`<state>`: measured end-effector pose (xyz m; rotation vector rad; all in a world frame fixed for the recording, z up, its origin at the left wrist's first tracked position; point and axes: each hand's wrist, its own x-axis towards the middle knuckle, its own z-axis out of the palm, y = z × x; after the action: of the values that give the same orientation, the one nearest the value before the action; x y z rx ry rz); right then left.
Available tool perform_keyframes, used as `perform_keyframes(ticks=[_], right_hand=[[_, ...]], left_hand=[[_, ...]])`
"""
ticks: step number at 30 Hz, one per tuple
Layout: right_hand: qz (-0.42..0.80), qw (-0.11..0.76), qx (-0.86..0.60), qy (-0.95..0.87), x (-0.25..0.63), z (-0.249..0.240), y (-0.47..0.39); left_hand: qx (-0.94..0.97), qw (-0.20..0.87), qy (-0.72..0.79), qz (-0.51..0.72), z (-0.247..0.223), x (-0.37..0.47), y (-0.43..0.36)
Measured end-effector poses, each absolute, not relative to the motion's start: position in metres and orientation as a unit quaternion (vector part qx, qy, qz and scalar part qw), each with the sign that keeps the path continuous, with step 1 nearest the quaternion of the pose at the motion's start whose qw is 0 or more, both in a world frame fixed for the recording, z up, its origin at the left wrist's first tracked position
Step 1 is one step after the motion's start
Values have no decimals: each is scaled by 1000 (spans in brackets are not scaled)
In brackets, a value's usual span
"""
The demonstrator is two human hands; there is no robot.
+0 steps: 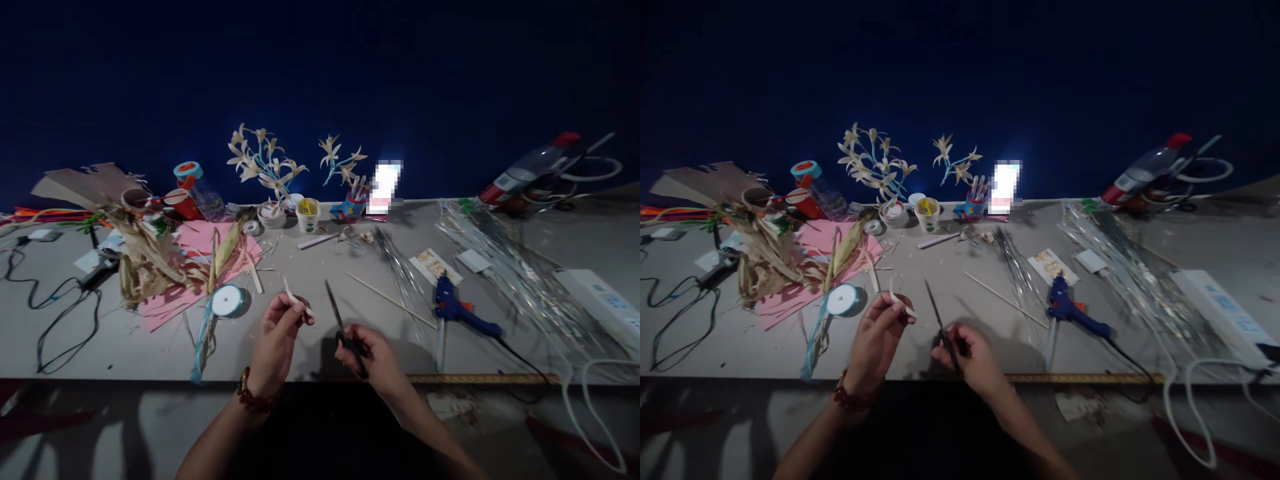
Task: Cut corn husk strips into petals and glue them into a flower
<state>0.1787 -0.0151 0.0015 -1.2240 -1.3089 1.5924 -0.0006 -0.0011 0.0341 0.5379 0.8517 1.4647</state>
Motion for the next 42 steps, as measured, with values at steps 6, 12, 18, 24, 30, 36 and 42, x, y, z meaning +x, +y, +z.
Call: perform_keyframes(ticks=[6, 12, 18, 24, 30, 36, 42], right_hand=[[616, 522, -414, -419, 155, 6, -7], [584, 545, -424, -426, 145, 21, 1], [563, 466, -446, -517, 164, 33, 10], [568, 416, -429, -566, 170, 48, 18], [574, 465, -459, -494, 169, 31, 18], [657, 373, -431, -493, 170, 23, -10], [704, 346, -423, -454, 162, 12, -28]], left_hand=[[227, 655, 358, 625, 32, 7, -7], [247, 664, 364, 604, 25, 6, -7], [527, 280, 498, 630, 33, -21, -2], [771, 298, 389, 407, 51, -28, 6], [659, 449, 402, 450, 42, -16, 0], [545, 488, 411, 543, 39, -11, -5], [500, 507, 410, 571, 40, -5, -6]])
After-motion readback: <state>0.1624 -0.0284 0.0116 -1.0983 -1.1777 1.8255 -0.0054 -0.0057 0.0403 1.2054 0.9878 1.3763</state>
